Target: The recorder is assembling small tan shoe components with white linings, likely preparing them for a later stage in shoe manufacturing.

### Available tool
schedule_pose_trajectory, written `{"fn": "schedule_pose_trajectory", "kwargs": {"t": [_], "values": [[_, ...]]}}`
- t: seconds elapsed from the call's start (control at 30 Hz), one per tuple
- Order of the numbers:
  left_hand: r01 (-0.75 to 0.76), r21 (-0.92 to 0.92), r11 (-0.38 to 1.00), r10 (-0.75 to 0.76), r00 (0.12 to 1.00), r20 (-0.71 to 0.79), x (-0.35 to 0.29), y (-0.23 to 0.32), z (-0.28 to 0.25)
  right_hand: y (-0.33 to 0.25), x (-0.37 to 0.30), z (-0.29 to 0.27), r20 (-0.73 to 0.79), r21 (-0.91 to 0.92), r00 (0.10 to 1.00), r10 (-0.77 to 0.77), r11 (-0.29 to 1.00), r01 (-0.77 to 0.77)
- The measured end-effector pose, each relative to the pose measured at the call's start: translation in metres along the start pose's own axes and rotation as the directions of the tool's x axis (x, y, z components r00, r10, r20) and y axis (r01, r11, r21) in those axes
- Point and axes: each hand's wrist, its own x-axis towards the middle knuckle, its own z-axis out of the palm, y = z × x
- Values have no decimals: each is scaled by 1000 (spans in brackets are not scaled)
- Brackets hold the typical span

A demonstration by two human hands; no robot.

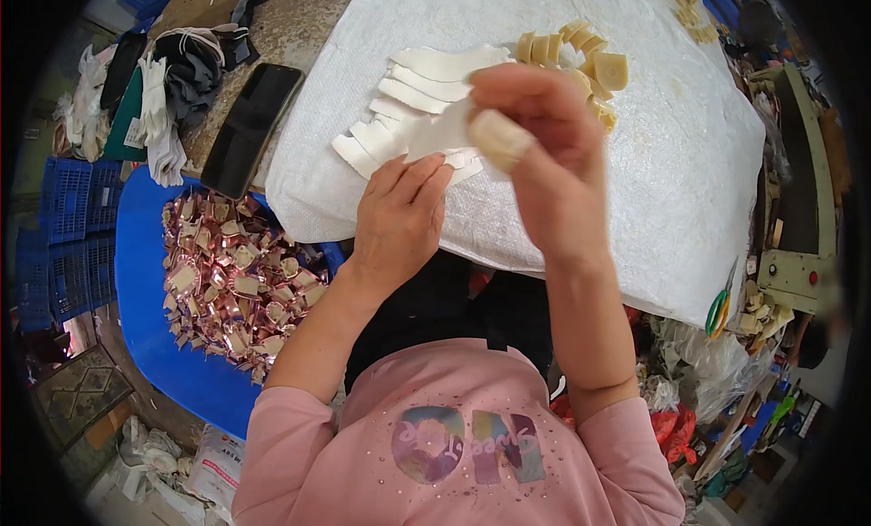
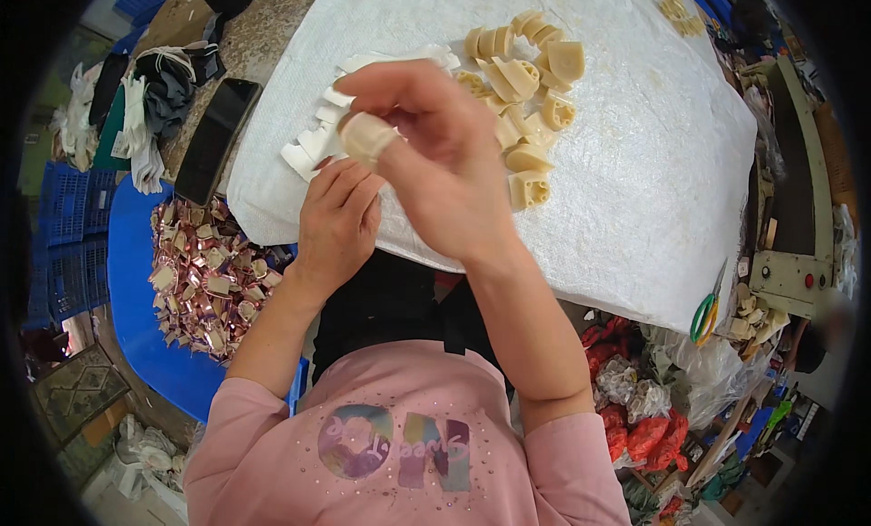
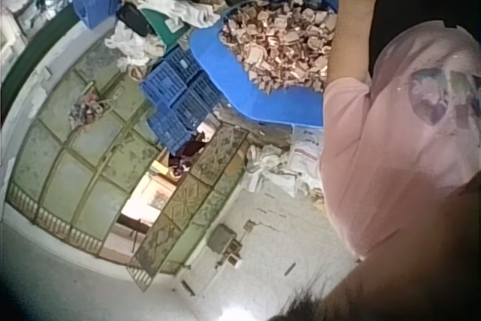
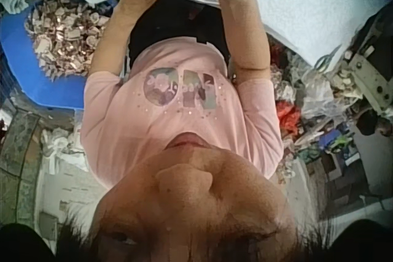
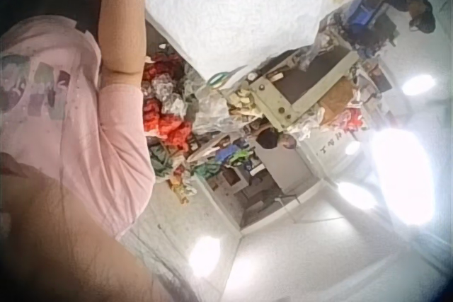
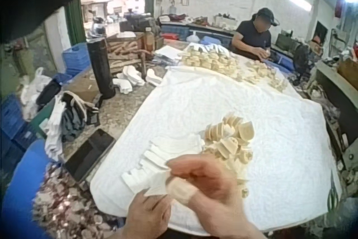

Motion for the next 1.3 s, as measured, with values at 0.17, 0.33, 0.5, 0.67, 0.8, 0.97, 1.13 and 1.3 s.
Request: {"fn": "schedule_pose_trajectory", "kwargs": {"t": [0.17, 0.33, 0.5, 0.67, 0.8, 0.97, 1.13, 1.3], "values": [[29, -111, 993, -18, 995, 93, 5, 14, -19, -20, -27, -30, -131, 210, 986, -106, 969, 132], [283, -807, 519, -196, 958, 209, 8, 45, -28, 8, -82, -55, 32, 7, 994, 106, 994, -106], [518, -829, -210, -483, 683, 549, 6, 63, -12, 17, -106, -91, -105, -501, 992, 75, 857, -118], [522, -799, -299, -385, 700, 602, 4, 63, -1, 47, -103, -116, -339, -858, 925, -171, 460, -229], [510, -794, -332, -434, 665, 608, 6, 68, 7, 57, -106, -107, -368, -773, 909, -195, 607, -182], [512, -789, -339, -442, 654, 614, 7, 67, 7, 42, -115, -91, -392, -653, 920, 9, 702, -286], [515, -793, -325, -448, 655, 609, 2, 65, 6, 34, -112, -100, -246, -950, 957, -151, 233, -207], [521, -786, -333, -433, 656, 618, 4, 67, 7, 48, -124, -121, -162, -943, 969, -188, 319, -96]]}}
